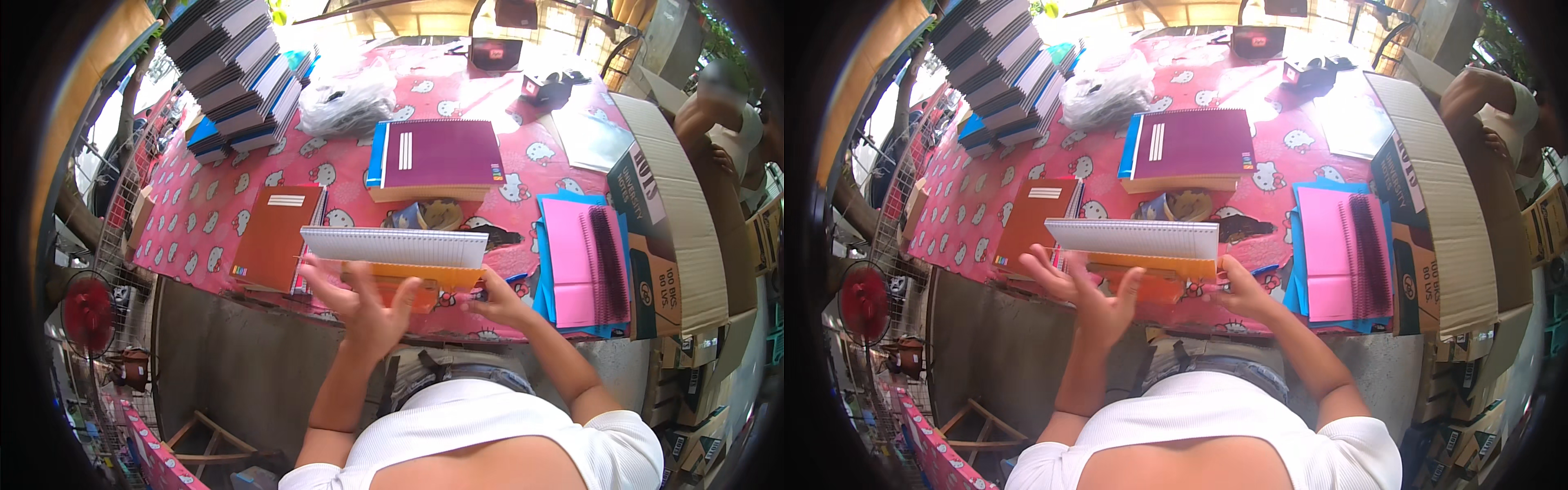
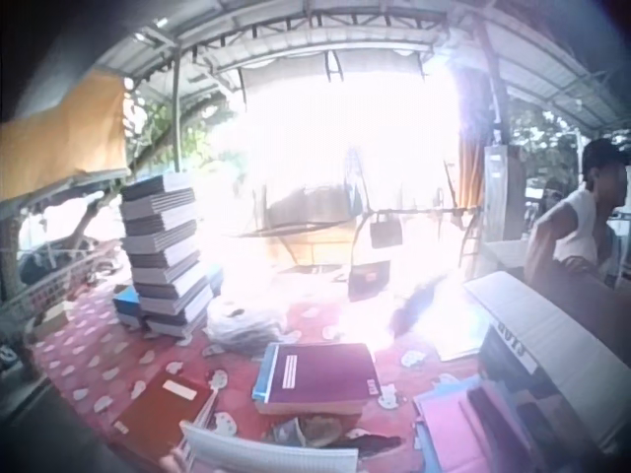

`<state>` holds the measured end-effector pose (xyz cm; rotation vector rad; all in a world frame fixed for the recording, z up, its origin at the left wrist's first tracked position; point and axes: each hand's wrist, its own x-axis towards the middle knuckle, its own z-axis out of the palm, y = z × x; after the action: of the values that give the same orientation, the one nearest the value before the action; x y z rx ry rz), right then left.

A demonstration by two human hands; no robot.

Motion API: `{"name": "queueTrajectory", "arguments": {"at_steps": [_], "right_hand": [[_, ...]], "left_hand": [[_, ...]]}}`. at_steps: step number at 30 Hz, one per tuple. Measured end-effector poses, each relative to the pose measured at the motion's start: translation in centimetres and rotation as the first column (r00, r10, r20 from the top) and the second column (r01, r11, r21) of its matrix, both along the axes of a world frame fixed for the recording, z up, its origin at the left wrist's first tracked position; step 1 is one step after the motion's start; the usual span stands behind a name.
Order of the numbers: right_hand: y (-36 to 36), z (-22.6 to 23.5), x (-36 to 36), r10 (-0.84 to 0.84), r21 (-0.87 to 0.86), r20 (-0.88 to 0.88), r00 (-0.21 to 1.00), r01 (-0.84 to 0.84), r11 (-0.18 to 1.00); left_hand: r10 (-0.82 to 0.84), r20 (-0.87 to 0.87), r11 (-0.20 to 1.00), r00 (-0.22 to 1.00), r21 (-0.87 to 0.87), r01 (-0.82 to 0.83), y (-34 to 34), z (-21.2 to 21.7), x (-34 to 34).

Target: The person prepares multiple notebooks by cutting a long spiral binder into sections using a blue tool, inserting the binders into the edge of each notebook, and then stacking the completed notebooks on a table.

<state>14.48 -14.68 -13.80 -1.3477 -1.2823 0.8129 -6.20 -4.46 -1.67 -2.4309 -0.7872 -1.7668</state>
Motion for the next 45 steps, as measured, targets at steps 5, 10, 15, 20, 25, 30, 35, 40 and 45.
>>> {"name": "queueTrajectory", "arguments": {"at_steps": [5, 10, 15, 20, 25, 30, 35, 40, 45], "right_hand": [[-1.1, 0.6, 17.5, -0.577, -0.05, 0.634, 0.515, 0.772, 0.634], [-3.7, 0.5, 20.0, -0.501, -0.044, 0.74, 0.45, 0.775, 0.631], [-2.7, 9.8, 5.0, -0.279, 0.154, 0.329, 0.902, 0.24, 0.958], [-3.8, 12.8, 0.2, 0.094, -0.145, -0.347, 0.933, -0.152, 0.978], [-3.1, 13.3, -0.2, -0.049, -0.16, -0.202, 0.978, 0.017, 0.987], [-1.6, 14.9, 1.0, -0.262, 0.143, 0.281, 0.923, 0.23, 0.963], [-0.9, 15.3, 1.6, -0.186, 0.133, 0.299, 0.936, 0.152, 0.979], [-0.5, 15.7, 1.9, -0.006, 0.052, 0.197, 0.98, -0.005, 0.999], [-0.9, 16.7, 0.9, 0.049, -0.24, 0.263, 0.964, 0.016, 0.971]], "left_hand": [[-0.121, -0.698, 0.979, 0.706, -0.201, -0.03, 0.1, 1.9, 4.4], [-0.335, -0.444, 0.911, 0.831, -0.378, 0.166, 0.5, 2.6, 4.6], [-0.356, -0.224, 0.889, 0.907, -0.379, 0.256, 0.6, 1.6, 4.2], [-0.366, -0.214, 0.881, 0.906, -0.392, 0.263, 0.0, 1.8, 4.2], [-0.398, -0.202, 0.86, 0.895, -0.421, 0.287, 0.0, 1.9, 3.9], [-0.404, -0.195, 0.855, 0.894, -0.428, 0.293, -0.3, 1.9, 3.6], [-0.373, -0.213, 0.868, 0.903, -0.422, 0.26, -0.9, 2.2, 3.6], [-0.389, -0.212, 0.854, 0.897, -0.448, 0.265, -1.0, 2.1, 3.4], [-0.369, -0.212, 0.861, 0.905, -0.445, 0.246, -1.3, 2.0, 3.2]]}}
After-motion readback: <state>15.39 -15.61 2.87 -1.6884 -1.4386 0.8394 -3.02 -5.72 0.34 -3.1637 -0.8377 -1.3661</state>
